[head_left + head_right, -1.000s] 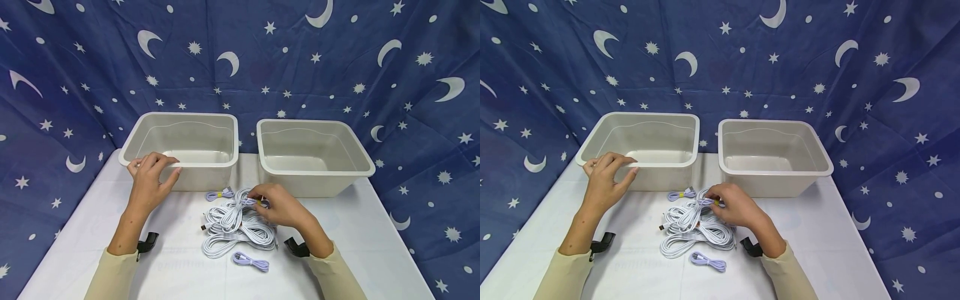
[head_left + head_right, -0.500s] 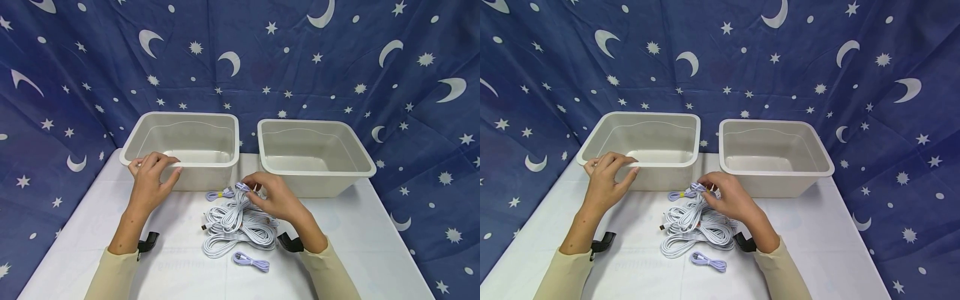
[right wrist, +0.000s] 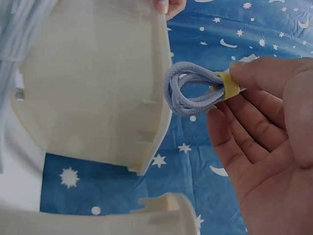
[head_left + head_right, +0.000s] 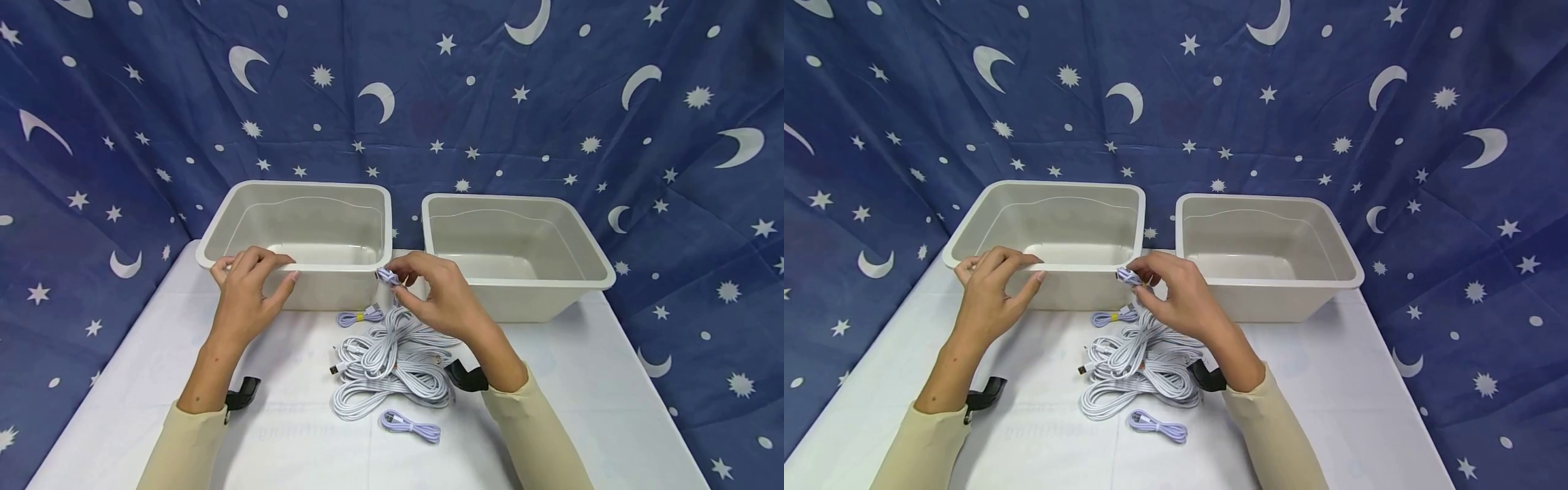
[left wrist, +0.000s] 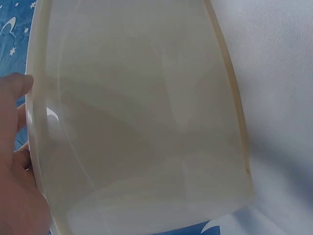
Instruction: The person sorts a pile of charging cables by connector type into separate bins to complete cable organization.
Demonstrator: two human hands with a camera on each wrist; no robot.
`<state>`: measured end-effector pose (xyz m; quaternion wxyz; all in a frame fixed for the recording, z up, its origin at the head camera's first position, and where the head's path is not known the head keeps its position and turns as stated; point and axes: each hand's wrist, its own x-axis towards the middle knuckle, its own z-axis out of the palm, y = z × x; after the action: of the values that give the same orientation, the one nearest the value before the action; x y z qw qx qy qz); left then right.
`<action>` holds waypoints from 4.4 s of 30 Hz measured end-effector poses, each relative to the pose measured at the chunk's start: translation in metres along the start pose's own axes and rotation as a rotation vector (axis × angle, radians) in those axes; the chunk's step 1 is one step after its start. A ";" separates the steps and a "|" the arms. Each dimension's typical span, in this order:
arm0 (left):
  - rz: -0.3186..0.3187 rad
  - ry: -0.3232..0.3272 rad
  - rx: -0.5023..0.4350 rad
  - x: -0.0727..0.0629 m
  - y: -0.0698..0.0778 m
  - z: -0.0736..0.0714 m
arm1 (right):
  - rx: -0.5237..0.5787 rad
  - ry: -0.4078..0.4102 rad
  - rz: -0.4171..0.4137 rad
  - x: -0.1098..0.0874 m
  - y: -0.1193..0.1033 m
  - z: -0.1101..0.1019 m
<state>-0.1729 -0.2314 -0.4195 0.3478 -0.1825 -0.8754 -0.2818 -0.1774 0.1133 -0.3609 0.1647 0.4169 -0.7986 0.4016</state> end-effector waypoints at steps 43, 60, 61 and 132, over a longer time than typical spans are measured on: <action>-0.012 -0.007 0.002 -0.001 0.000 0.001 | 0.203 0.217 0.140 0.057 0.026 0.031; -0.009 -0.002 0.003 0.001 -0.001 0.001 | 0.089 0.170 0.093 0.035 0.022 0.024; -0.008 -0.003 0.003 0.001 -0.001 0.001 | 0.088 0.168 0.088 0.033 0.023 0.024; -0.012 -0.014 -0.001 0.001 -0.001 0.000 | -0.307 -0.717 0.166 0.009 0.048 0.068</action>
<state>-0.1737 -0.2320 -0.4193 0.3399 -0.1793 -0.8787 -0.2831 -0.2156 0.0712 -0.4225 -0.0973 0.4355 -0.8870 0.1186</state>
